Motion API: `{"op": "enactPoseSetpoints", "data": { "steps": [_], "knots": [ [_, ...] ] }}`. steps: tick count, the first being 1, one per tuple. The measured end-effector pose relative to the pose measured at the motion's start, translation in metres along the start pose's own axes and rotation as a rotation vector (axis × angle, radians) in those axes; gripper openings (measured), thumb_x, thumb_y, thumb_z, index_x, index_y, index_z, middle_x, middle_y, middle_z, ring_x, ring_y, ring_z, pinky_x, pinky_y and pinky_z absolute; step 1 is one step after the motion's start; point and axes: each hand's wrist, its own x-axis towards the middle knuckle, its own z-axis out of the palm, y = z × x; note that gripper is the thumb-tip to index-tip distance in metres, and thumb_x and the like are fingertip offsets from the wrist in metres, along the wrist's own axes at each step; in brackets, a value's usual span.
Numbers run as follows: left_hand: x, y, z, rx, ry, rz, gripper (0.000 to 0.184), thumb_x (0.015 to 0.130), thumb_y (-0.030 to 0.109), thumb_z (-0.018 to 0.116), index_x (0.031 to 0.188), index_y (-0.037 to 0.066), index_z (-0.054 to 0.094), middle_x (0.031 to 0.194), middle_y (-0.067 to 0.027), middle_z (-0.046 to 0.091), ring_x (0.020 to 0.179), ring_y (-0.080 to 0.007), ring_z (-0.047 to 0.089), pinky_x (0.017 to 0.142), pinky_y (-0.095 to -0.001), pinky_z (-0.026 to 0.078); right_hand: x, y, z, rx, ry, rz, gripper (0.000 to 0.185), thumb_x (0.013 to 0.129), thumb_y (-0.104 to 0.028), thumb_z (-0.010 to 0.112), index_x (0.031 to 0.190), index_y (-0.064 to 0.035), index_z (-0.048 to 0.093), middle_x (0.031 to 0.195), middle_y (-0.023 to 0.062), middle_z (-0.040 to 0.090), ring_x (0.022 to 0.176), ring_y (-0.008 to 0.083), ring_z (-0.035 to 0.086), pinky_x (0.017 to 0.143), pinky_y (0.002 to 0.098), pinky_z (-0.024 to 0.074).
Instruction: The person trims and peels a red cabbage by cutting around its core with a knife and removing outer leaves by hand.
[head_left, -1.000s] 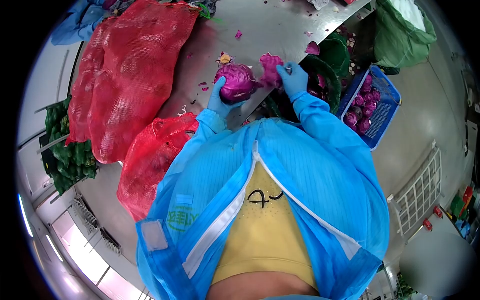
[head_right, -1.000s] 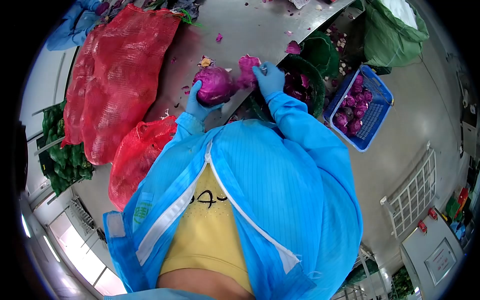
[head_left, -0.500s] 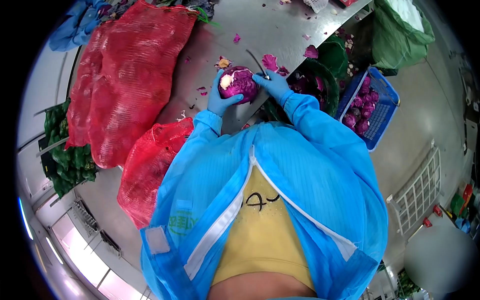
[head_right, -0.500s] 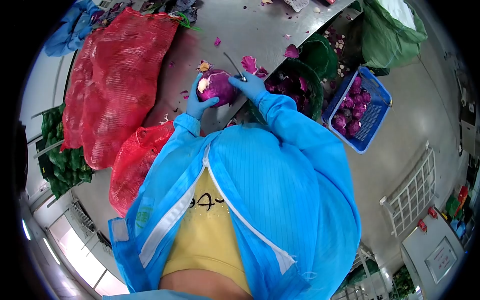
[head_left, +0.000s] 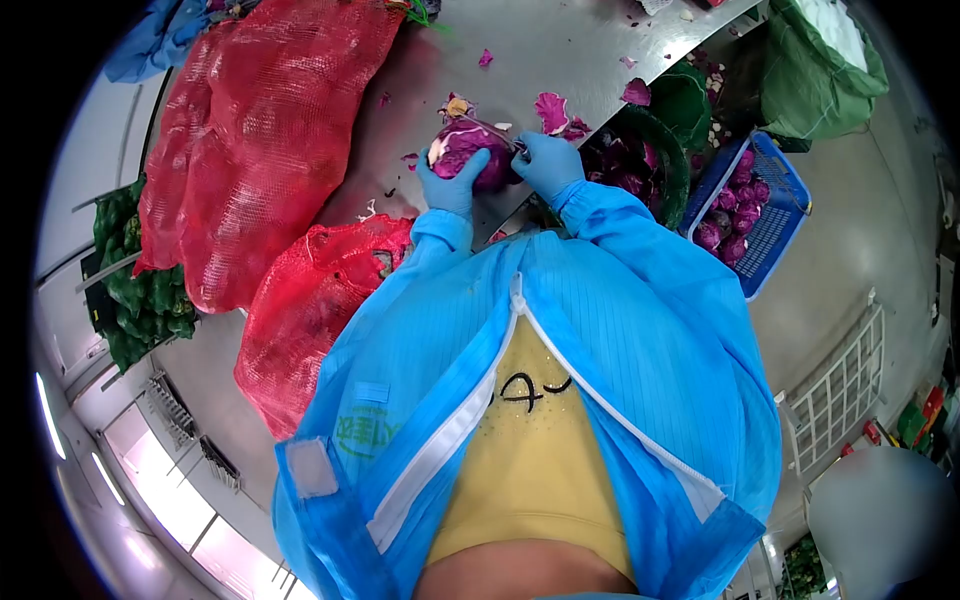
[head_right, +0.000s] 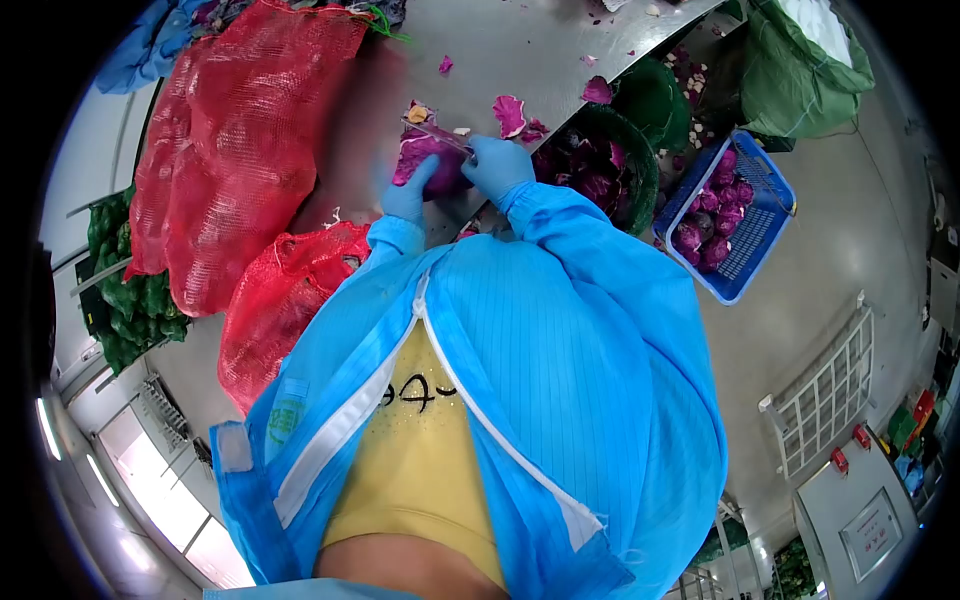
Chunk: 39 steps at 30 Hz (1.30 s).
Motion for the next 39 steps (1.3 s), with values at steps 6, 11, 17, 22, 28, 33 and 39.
{"op": "enactPoseSetpoints", "data": {
  "steps": [6,11,17,22,28,33,39],
  "knots": [
    [-0.009,0.055,-0.002,-0.569,-0.07,-0.673,0.061,0.077,0.041,0.064,0.128,0.014,0.045,0.125,-0.012,0.051,0.115,-0.0312,0.051,0.092,-0.0528,0.045,0.016,0.061,-0.014,0.011,0.134,0.288,0.029,0.075,-0.025,0.063,0.101,-0.0149,0.065,0.09,0.0121,0.066,0.083,0.0317,0.064,0.075,0.0406,0.0512],
    [-0.008,0.068,-0.002,-0.768,-0.181,-0.82,0.059,0.081,0.052,0.048,0.13,0.02,0.044,0.134,-0.0082,0.045,0.124,-0.0316,0.043,0.101,-0.0564,0.035,0.016,0.054,-0.044,-0.11,0.464,0.048,0.044,0.079,-0.031,0.065,0.117,-0.0111,0.057,0.107,0.0144,0.061,0.091,0.0312,0.062,0.076,0.0389,0.0508],
    [-0.001,0.059,-0.004,-0.813,-0.263,-0.867,0.06,0.08,0.051,0.05,0.13,0.02,0.045,0.133,-0.0086,0.045,0.124,-0.0321,0.042,0.102,-0.0572,0.033,0.031,0.02,-0.006,0.45,-0.145,0.107,0.052,0.077,-0.04,0.069,0.113,-0.003,0.06,0.103,0.0109,0.065,0.092,0.0194,0.063,0.084,0.0298,0.0476],
    [0.007,0.038,-0.007,-0.48,-0.268,-0.55,0.068,0.072,0.036,0.069,0.129,0.009,0.044,0.127,-0.0124,0.049,0.116,-0.0296,0.05,0.097,-0.0473,0.042,0.028,0.015,0.0,0.479,-0.153,0.041,0.063,0.072,-0.051,0.069,0.111,-0.0029,0.06,0.102,0.0145,0.065,0.094,0.0262,0.063,0.085,0.0332,0.0477],
    [0.018,0.017,-0.016,0.126,-0.273,-0.079,0.098,0.054,0.031,0.087,0.131,-0.001,0.035,0.123,-0.0137,0.049,0.111,-0.0235,0.052,0.094,-0.0336,0.045,0.025,0.011,-0.007,0.419,-0.227,0.027,0.066,0.068,-0.051,0.072,0.11,-0.0023,0.061,0.105,0.0139,0.065,0.094,0.0248,0.063,0.085,0.0337,0.0479],
    [0.018,0.019,-0.017,0.252,-0.35,0.025,0.102,0.052,0.033,0.088,0.132,-0.001,0.033,0.125,-0.0146,0.048,0.113,-0.0242,0.05,0.096,-0.0335,0.043,0.027,0.004,-0.027,0.267,-0.274,-0.04,0.065,0.067,-0.053,0.071,0.106,-0.003,0.062,0.101,0.0148,0.064,0.091,0.0278,0.063,0.083,0.0346,0.0482],
    [0.016,0.022,-0.015,0.34,-0.378,0.088,0.101,0.055,0.031,0.087,0.133,0.0,0.032,0.126,-0.0149,0.047,0.113,-0.0241,0.05,0.097,-0.0344,0.042,0.033,0.017,-0.027,0.293,-0.324,-0.127,0.06,0.067,-0.053,0.069,0.1,-0.0037,0.062,0.094,0.017,0.063,0.086,0.0317,0.062,0.078,0.037,0.0482]
  ]
}}
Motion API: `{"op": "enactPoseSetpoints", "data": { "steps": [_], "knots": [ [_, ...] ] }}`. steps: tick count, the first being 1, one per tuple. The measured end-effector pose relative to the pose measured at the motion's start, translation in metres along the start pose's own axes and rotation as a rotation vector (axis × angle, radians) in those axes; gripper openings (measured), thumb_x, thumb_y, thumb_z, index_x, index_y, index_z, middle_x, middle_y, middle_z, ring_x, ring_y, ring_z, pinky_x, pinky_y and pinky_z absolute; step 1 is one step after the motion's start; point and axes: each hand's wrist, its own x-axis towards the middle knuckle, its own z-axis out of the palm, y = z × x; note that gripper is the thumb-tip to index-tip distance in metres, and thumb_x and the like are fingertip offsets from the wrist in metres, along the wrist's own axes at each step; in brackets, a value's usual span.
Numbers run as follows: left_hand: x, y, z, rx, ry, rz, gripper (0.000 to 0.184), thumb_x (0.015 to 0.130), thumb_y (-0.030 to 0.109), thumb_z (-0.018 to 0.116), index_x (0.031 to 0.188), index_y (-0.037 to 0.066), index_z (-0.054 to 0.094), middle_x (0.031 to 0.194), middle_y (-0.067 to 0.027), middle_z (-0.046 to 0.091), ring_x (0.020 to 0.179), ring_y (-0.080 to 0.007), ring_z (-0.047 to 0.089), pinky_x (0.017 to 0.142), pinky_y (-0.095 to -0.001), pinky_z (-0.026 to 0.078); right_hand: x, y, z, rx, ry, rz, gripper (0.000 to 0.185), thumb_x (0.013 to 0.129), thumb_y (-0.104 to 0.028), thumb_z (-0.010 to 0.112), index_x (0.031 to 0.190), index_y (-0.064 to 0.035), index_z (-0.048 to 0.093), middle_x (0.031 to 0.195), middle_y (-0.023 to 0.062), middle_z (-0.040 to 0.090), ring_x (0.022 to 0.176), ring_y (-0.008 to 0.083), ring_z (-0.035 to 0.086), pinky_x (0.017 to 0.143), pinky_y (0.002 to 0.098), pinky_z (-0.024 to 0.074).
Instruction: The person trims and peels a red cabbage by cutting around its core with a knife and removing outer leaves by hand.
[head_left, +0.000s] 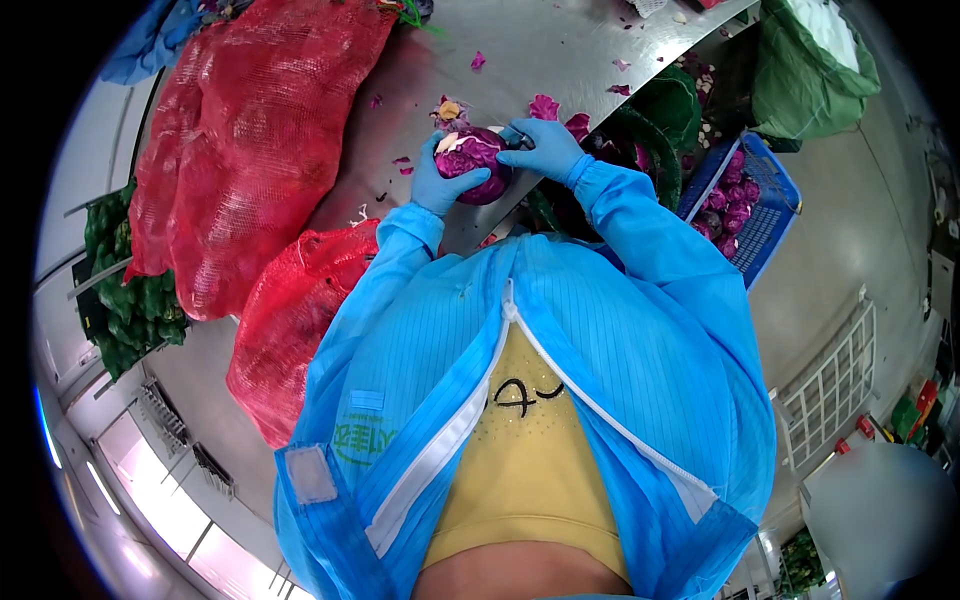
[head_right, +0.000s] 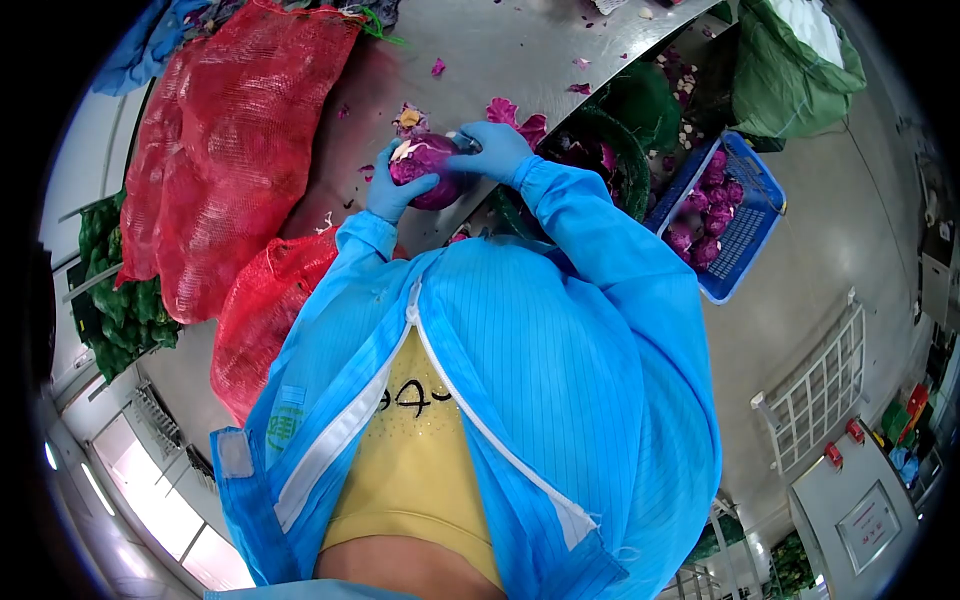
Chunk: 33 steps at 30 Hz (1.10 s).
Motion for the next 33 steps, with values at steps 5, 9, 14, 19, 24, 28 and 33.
{"op": "enactPoseSetpoints", "data": {
  "steps": [5,9,14,19,24,28,33],
  "knots": [
    [-0.007,0.013,0.009,0.009,-0.038,0.021,0.104,0.054,0.031,0.088,0.133,-0.001,0.028,0.124,-0.0164,0.047,0.112,-0.0246,0.051,0.096,-0.0339,0.043,-0.008,-0.022,-0.002,-0.236,0.0,0.103,0.048,0.066,-0.041,0.068,0.097,-0.0052,0.062,0.094,0.0172,0.064,0.085,0.0328,0.063,0.077,0.0386,0.0495],
    [-0.01,0.024,0.015,0.13,-0.047,0.049,0.103,0.051,0.03,0.089,0.13,-0.001,0.031,0.123,-0.016,0.048,0.112,-0.0249,0.051,0.096,-0.0348,0.043,-0.021,-0.032,0.006,-0.448,0.055,0.169,0.034,0.068,-0.027,0.066,0.097,-0.0112,0.063,0.091,0.0138,0.065,0.083,0.031,0.064,0.072,0.0398,0.0509],
    [-0.01,0.02,0.013,0.266,-0.049,0.088,0.109,0.046,0.03,0.089,0.133,-0.001,0.03,0.125,-0.0173,0.045,0.115,-0.0268,0.049,0.098,-0.0357,0.042,-0.025,0.008,0.016,-0.481,0.332,-0.027,0.022,0.073,-0.019,0.063,0.094,-0.0122,0.062,0.082,0.0111,0.066,0.077,0.0292,0.064,0.069,0.0398,0.0512],
    [-0.011,0.014,0.009,0.179,-0.101,0.096,0.117,0.043,0.031,0.089,0.136,-0.001,0.026,0.128,-0.0186,0.043,0.118,-0.0283,0.047,0.1,-0.0356,0.04,-0.017,0.011,-0.011,-0.314,0.398,0.303,0.037,0.076,-0.029,0.067,0.109,-0.0131,0.061,0.1,0.013,0.062,0.09,0.0271,0.063,0.077,0.0374,0.0499],
    [-0.008,0.012,0.002,0.182,-0.103,0.179,0.119,0.041,0.032,0.09,0.134,-0.001,0.022,0.128,-0.0185,0.039,0.12,-0.0293,0.043,0.1,-0.0369,0.039,-0.01,0.001,0.0,-0.092,0.046,-0.239,0.068,0.067,-0.043,0.076,0.127,-0.0203,0.053,0.116,0.0097,0.053,0.099,0.0254,0.058,0.086,0.0334,0.0464],
    [-0.008,0.007,-0.002,0.22,-0.097,0.149,0.113,0.044,0.032,0.09,0.131,0.002,0.023,0.127,-0.0161,0.038,0.12,-0.0265,0.041,0.102,-0.0356,0.036,-0.003,0.007,-0.007,-0.043,-0.121,-0.226,0.063,0.072,-0.038,0.073,0.129,-0.0214,0.051,0.103,0.0094,0.057,0.091,0.024,0.058,0.083,0.0327,0.0466],
    [-0.022,0.013,0.01,-0.083,-0.032,0.149,0.101,0.05,0.025,0.088,0.129,0.003,0.029,0.125,-0.0136,0.04,0.119,-0.0246,0.042,0.101,-0.0349,0.038,-0.011,-0.002,-0.004,-0.492,-0.027,-0.374,0.047,0.082,-0.033,0.061,0.122,-0.0127,0.049,0.095,0.0088,0.06,0.074,0.0283,0.063,0.064,0.0361,0.0515]
  ]
}}
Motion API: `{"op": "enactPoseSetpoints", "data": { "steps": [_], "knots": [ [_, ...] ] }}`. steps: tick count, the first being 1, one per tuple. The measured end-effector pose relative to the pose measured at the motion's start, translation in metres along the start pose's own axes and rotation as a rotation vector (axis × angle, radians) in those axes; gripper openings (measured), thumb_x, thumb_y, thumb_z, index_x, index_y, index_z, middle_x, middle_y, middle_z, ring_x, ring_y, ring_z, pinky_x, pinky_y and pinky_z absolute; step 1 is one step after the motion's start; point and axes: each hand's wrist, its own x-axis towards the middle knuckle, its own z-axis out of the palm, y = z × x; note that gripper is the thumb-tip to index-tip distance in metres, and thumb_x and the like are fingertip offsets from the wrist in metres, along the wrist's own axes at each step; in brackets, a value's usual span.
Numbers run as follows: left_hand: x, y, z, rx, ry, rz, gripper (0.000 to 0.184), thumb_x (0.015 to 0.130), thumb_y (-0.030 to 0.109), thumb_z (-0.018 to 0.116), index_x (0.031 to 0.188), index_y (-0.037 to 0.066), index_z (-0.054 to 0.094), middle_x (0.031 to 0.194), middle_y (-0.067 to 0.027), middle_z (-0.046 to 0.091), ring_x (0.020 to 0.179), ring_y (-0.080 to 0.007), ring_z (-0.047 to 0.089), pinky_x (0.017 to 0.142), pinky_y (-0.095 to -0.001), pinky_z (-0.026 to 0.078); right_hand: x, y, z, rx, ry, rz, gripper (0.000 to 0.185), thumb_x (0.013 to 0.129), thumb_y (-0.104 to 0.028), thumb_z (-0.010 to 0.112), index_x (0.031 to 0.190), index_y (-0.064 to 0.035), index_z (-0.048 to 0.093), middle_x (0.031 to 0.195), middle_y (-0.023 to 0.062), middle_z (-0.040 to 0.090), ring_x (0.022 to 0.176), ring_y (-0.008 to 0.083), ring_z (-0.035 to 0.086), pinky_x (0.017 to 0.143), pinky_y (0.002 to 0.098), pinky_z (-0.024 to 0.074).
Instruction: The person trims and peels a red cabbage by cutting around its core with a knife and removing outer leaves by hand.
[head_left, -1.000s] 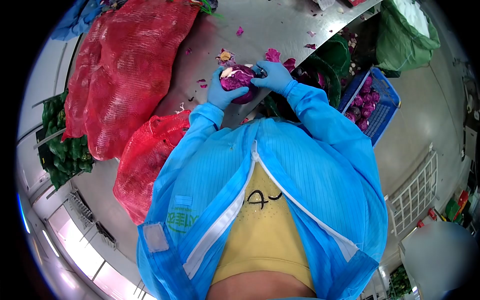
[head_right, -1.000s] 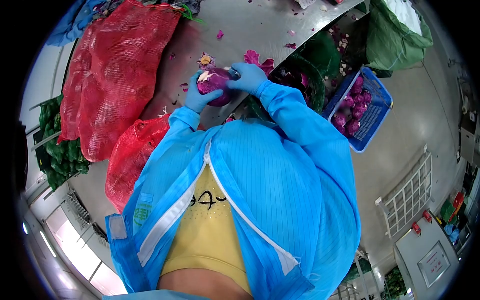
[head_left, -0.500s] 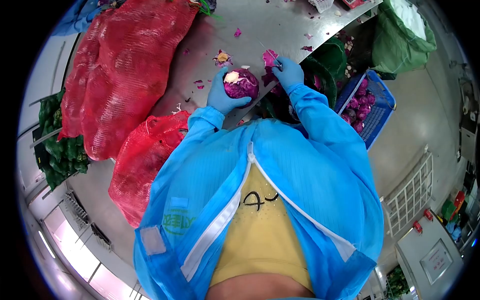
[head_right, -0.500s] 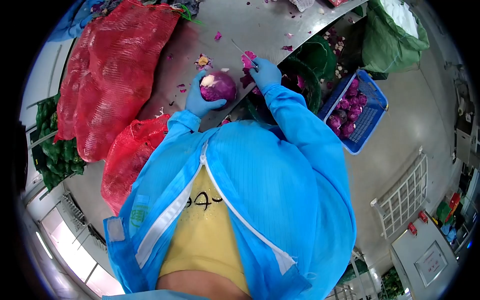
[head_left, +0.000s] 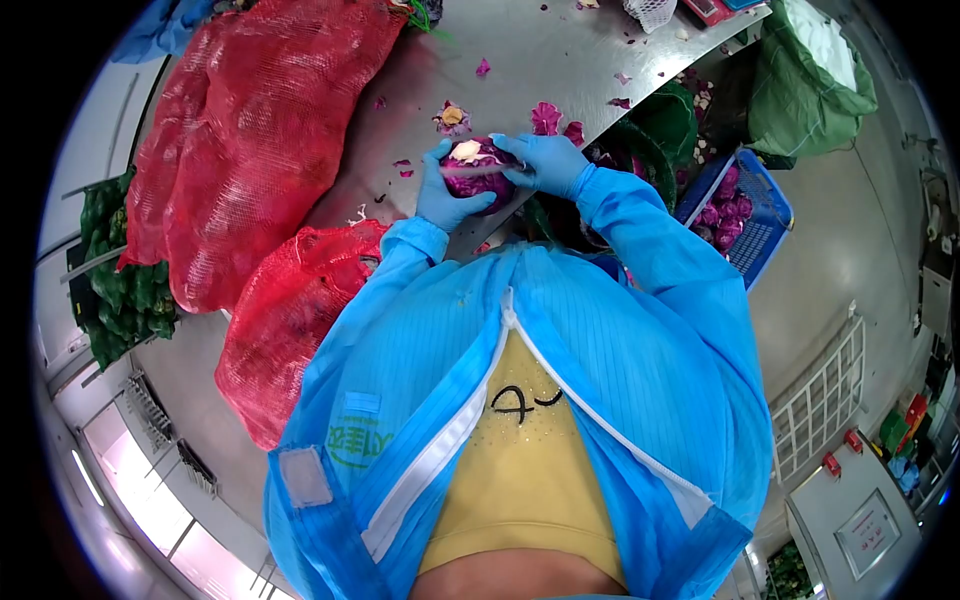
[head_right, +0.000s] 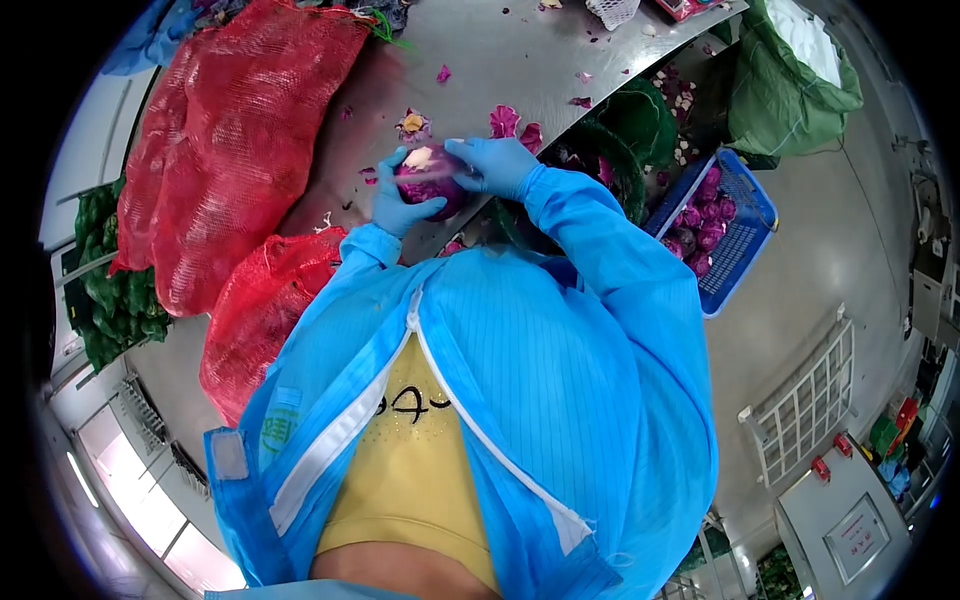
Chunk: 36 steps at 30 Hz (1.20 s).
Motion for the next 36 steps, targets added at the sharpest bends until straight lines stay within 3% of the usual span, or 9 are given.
{"op": "enactPoseSetpoints", "data": {
  "steps": [7,8,11,14,18,21,26,33,36],
  "knots": [
    [0.003,-0.007,-0.005,0.203,-0.059,0.086,0.099,0.052,0.019,0.083,0.133,0.003,0.028,0.127,-0.0146,0.04,0.12,-0.0257,0.042,0.101,-0.0354,0.036,0.001,0.001,0.022,-0.092,0.28,-0.026,0.041,0.076,-0.026,0.065,0.113,-0.0115,0.056,0.087,0.0113,0.064,0.069,0.0258,0.063,0.058,0.0344,0.0515],
    [0.001,-0.011,-0.006,0.213,-0.069,0.082,0.101,0.051,0.021,0.084,0.133,0.003,0.028,0.127,-0.0153,0.039,0.121,-0.0263,0.041,0.102,-0.036,0.035,0.001,0.005,0.031,0.018,0.519,0.089,0.033,0.075,-0.024,0.066,0.105,-0.0105,0.062,0.083,0.0105,0.065,0.071,0.0262,0.064,0.061,0.0341,0.052],
    [-0.004,-0.006,-0.003,0.097,-0.019,0.003,0.1,0.051,0.021,0.084,0.133,0.004,0.03,0.132,-0.0149,0.038,0.123,-0.0275,0.039,0.104,-0.0365,0.032,-0.006,0.012,0.04,0.454,0.462,0.683,0.03,0.075,-0.025,0.067,0.1,-0.0081,0.064,0.082,0.0106,0.066,0.073,0.0275,0.064,0.067,0.0349,0.0516],
    [0.001,-0.021,-0.013,0.323,-0.062,0.241,0.101,0.05,0.023,0.085,0.134,0.006,0.031,0.136,-0.0139,0.035,0.125,-0.0284,0.037,0.105,-0.0372,0.032,-0.02,0.03,0.057,0.439,0.396,0.702,0.036,0.075,-0.028,0.069,0.105,-0.0076,0.062,0.087,0.0133,0.064,0.078,0.029,0.063,0.072,0.0359,0.0506],
    [-0.006,-0.017,-0.001,0.248,-0.05,0.181,0.107,0.05,0.028,0.087,0.137,0.006,0.029,0.138,-0.0152,0.034,0.126,-0.0289,0.038,0.104,-0.0374,0.033,-0.02,0.006,0.03,0.02,0.641,0.453,0.047,0.077,-0.027,0.071,0.116,-0.0079,0.055,0.102,0.0159,0.059,0.086,0.031,0.06,0.075,0.0384,0.0494],
    [-0.015,0.001,0.009,0.165,0.095,-0.037,0.106,0.051,0.032,0.087,0.136,0.003,0.03,0.135,-0.0174,0.036,0.123,-0.0297,0.041,0.102,-0.0378,0.036,-0.021,-0.015,0.015,0.254,0.594,0.324,0.047,0.079,-0.026,0.068,0.119,-0.0084,0.053,0.101,0.0174,0.06,0.084,0.0308,0.061,0.074,0.0386,0.0497],
    [-0.012,-0.009,0.009,0.325,0.09,0.027,0.108,0.051,0.036,0.087,0.135,0.0,0.029,0.132,-0.0187,0.039,0.119,-0.0307,0.044,0.1,-0.038,0.039,-0.022,-0.023,0.017,0.54,0.086,0.609,0.05,0.094,-0.047,0.038,0.137,-0.0203,0.039,0.092,0.0194,0.065,0.074,0.0309,0.065,0.074,0.0386,0.0504],
    [-0.009,0.003,0.019,0.349,0.107,0.051,0.11,0.049,0.034,0.086,0.135,-0.001,0.027,0.13,-0.0194,0.038,0.119,-0.0321,0.043,0.101,-0.038,0.038,-0.02,-0.03,0.003,0.512,-0.125,0.628,0.048,0.095,-0.045,0.037,0.14,-0.0322,0.03,0.093,0.0229,0.063,0.078,0.0375,0.063,0.074,0.043,0.0495],
    [-0.008,0.003,0.018,0.429,0.091,0.091,0.11,0.049,0.033,0.086,0.135,0.0,0.027,0.128,-0.0193,0.039,0.117,-0.0328,0.044,0.1,-0.0387,0.038,-0.026,-0.021,0.017,0.409,0.028,0.491,0.049,0.095,-0.041,0.041,0.14,-0.0245,0.034,0.068,0.0119,0.059,0.054,0.0171,0.058,0.059,0.0296,0.0498]
  ]
}}
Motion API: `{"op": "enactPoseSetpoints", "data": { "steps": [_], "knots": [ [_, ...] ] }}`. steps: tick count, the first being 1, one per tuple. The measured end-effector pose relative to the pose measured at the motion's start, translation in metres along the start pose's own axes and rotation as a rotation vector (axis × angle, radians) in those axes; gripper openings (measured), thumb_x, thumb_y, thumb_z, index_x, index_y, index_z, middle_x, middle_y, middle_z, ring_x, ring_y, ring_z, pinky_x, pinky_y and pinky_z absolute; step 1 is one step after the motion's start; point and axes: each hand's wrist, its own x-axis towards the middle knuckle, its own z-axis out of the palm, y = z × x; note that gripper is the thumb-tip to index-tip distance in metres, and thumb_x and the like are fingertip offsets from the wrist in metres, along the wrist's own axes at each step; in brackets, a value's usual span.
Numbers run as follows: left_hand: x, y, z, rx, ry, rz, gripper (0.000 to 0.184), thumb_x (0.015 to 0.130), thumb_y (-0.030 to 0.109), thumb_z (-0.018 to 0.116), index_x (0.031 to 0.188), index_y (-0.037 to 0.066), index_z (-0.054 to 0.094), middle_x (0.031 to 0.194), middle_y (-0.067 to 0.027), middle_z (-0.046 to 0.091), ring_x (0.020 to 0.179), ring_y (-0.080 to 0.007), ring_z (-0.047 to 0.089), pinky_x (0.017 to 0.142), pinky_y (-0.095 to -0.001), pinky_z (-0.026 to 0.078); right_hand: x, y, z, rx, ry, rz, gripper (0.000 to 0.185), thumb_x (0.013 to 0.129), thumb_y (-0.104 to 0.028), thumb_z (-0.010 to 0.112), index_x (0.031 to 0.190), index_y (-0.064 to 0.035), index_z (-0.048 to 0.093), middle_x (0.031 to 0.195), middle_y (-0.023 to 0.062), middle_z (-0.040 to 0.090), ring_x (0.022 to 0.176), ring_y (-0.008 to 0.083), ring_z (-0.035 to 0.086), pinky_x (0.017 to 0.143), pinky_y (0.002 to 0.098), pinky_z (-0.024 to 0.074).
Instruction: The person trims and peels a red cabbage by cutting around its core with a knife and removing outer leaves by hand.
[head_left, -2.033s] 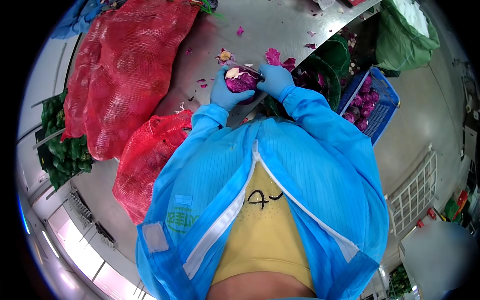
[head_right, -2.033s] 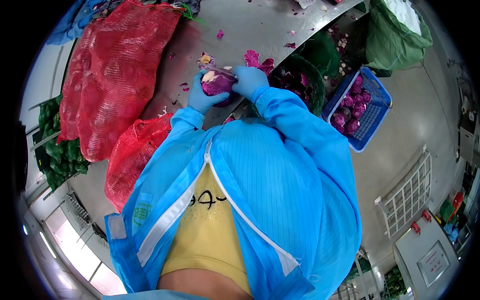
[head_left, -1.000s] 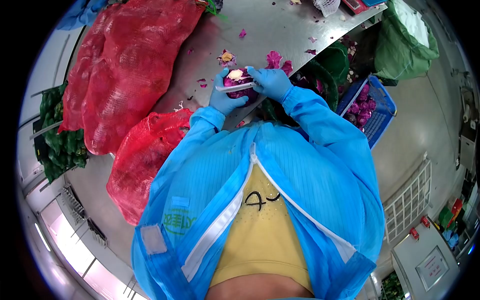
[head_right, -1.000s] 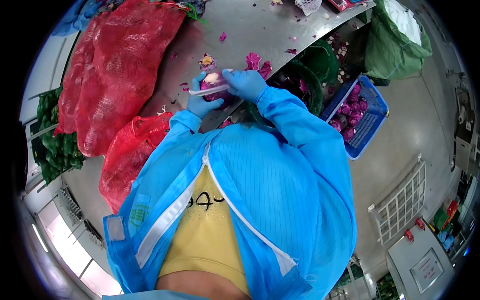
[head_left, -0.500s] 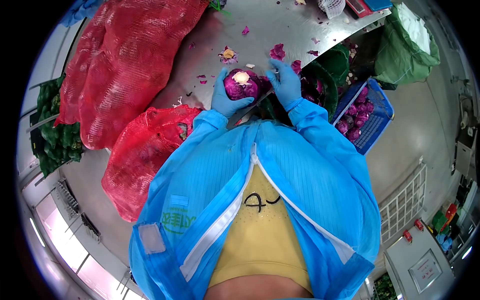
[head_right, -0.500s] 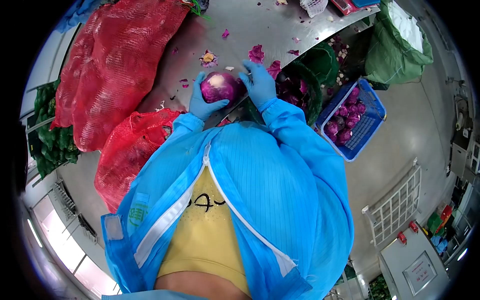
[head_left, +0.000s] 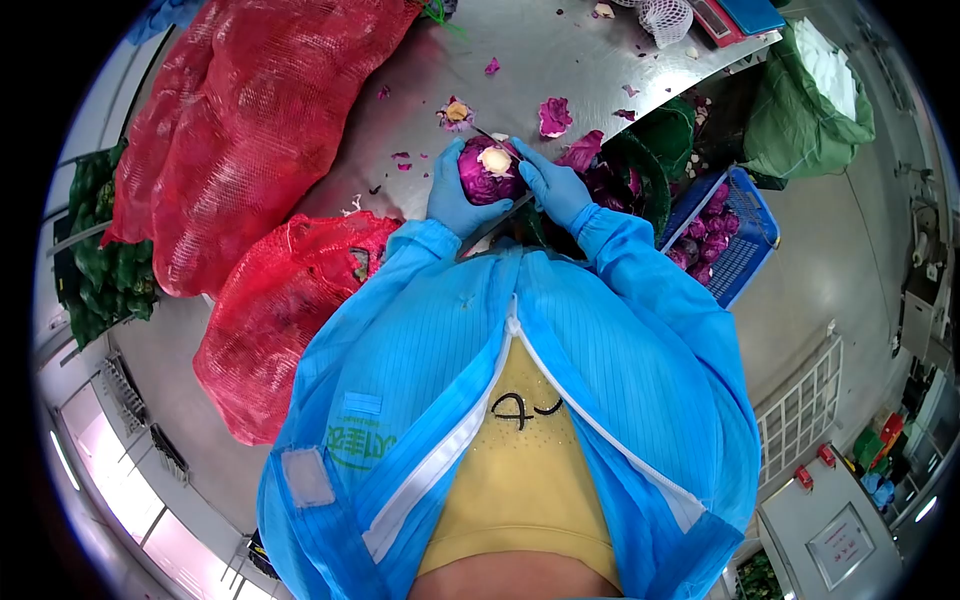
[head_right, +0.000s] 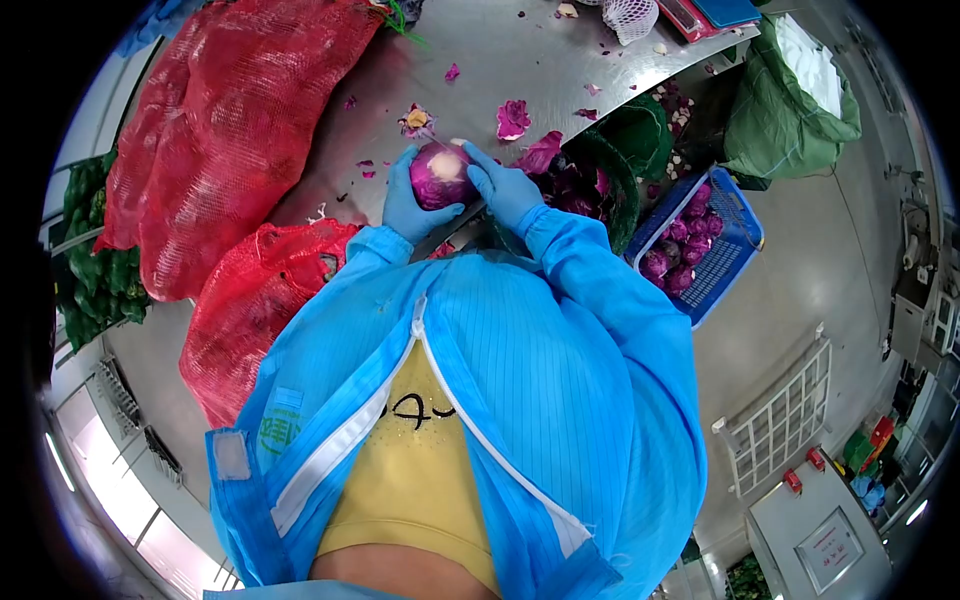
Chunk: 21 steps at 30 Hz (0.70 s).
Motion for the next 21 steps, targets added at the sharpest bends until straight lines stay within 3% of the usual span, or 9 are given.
{"op": "enactPoseSetpoints", "data": {
  "steps": [3,9,11,15,17,21],
  "knots": [
    [0.001,0.002,0.002,0.021,0.0,0.016,0.108,0.049,0.035,0.086,0.134,0.0,0.028,0.125,-0.0197,0.04,0.115,-0.0332,0.045,0.098,-0.0393,0.039,0.0,0.002,-0.001,-0.014,0.001,0.024,0.048,0.095,-0.041,0.041,0.14,-0.0263,0.034,0.067,0.0123,0.059,0.054,0.0165,0.058,0.059,0.0293,0.0496],
    [0.001,0.013,0.006,0.143,-0.001,0.013,0.107,0.05,0.038,0.084,0.133,-0.001,0.029,0.123,-0.0208,0.04,0.114,-0.0345,0.045,0.098,-0.0386,0.04,-0.001,-0.007,-0.007,-0.202,0.018,0.035,0.048,0.096,-0.045,0.035,0.14,-0.0266,0.032,0.076,0.0189,0.062,0.06,0.0268,0.062,0.064,0.0372,0.0505],
    [0.002,0.018,0.005,0.137,-0.008,-0.015,0.107,0.05,0.038,0.084,0.134,-0.001,0.029,0.123,-0.0211,0.04,0.114,-0.035,0.045,0.098,-0.0386,0.039,0.002,-0.016,-0.014,-0.219,-0.121,0.166,0.049,0.095,-0.046,0.03,0.14,-0.0276,0.029,0.101,0.024,0.061,0.088,0.0404,0.061,0.079,0.0466,0.0481],
    [0.007,0.023,0.005,0.238,-0.023,-0.027,0.108,0.051,0.038,0.083,0.135,-0.002,0.028,0.125,-0.0219,0.04,0.115,-0.036,0.044,0.099,-0.0386,0.038,0.005,-0.011,-0.01,-0.266,-0.084,0.142,0.05,0.094,-0.047,0.031,0.14,-0.0261,0.031,0.103,0.0235,0.061,0.09,0.0404,0.06,0.081,0.0469,0.0476],
    [0.009,0.022,0.006,0.243,-0.033,-0.018,0.108,0.051,0.038,0.083,0.135,-0.003,0.027,0.126,-0.0222,0.039,0.116,-0.0362,0.043,0.1,-0.0385,0.037,0.009,0.0,-0.008,-0.088,-0.076,0.155,0.05,0.094,-0.048,0.03,0.138,-0.0249,0.034,0.107,0.0228,0.06,0.094,0.0403,0.059,0.084,0.0467,0.0463],
    [0.01,0.019,0.006,0.244,-0.057,-0.018,0.11,0.052,0.038,0.083,0.136,-0.004,0.025,0.127,-0.023,0.038,0.116,-0.0364,0.043,0.101,-0.0383,0.037,0.011,-0.015,-0.019,-0.219,-0.135,0.232,0.051,0.093,-0.05,0.031,0.137,-0.024,0.037,0.112,0.0227,0.058,0.099,0.0403,0.057,0.088,0.0463,0.0443]
  ]
}}
